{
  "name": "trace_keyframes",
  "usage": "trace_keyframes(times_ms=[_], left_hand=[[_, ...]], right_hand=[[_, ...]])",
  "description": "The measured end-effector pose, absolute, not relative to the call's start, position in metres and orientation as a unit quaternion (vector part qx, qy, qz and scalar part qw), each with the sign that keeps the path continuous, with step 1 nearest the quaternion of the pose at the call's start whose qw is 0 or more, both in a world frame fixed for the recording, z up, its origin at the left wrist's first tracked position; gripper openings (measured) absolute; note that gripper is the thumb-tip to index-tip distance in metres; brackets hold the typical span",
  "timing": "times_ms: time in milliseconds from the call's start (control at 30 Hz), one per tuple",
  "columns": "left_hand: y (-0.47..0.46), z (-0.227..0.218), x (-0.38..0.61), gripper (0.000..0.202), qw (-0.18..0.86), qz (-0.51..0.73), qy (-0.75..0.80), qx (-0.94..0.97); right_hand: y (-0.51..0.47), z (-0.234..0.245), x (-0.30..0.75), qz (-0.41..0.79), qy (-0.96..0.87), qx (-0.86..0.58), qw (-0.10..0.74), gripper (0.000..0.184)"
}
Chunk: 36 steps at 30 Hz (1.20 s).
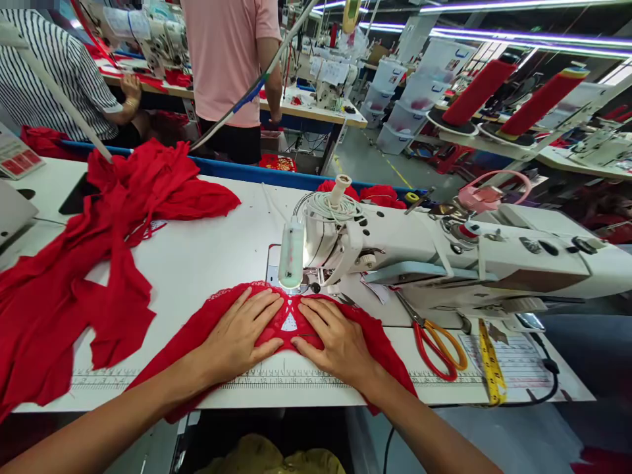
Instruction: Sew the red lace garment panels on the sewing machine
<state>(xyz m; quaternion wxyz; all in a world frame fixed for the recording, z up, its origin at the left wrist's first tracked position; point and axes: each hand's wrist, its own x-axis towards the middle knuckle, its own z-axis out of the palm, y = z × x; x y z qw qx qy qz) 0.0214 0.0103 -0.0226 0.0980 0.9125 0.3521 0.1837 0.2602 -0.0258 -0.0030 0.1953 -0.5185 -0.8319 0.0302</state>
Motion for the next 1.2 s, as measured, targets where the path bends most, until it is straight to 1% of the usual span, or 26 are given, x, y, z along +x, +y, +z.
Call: trace_keyframes(times_ms=[233,433,767,1200], left_hand=[[0.012,-0.017,0.0187,0.064,0.081,0.169,0.342,0.921],[0.0128,-0.0176,0.018,0.067,0.089,0.173,0.344,0.918],[0.0128,-0.0178,0.0161,0.064,0.078,0.157,0.347,0.921],[0.0121,-0.0174,0.0166,0.065,0.098,0.157,0.356,0.916]], right_hand=[[-0.0266,-0.0001,0.2631,0.035,-0.838,-0.511,0.189,0.051],[-0.0248,0.0008,0.2688,0.04,-0.845,-0.502,0.179,0.053],[-0.0252,-0.0033,0.2689,0.026,-0.848,-0.495,0.184,0.053],[-0.0249,-0.0026,0.2697,0.039,-0.847,-0.498,0.183,0.052]])
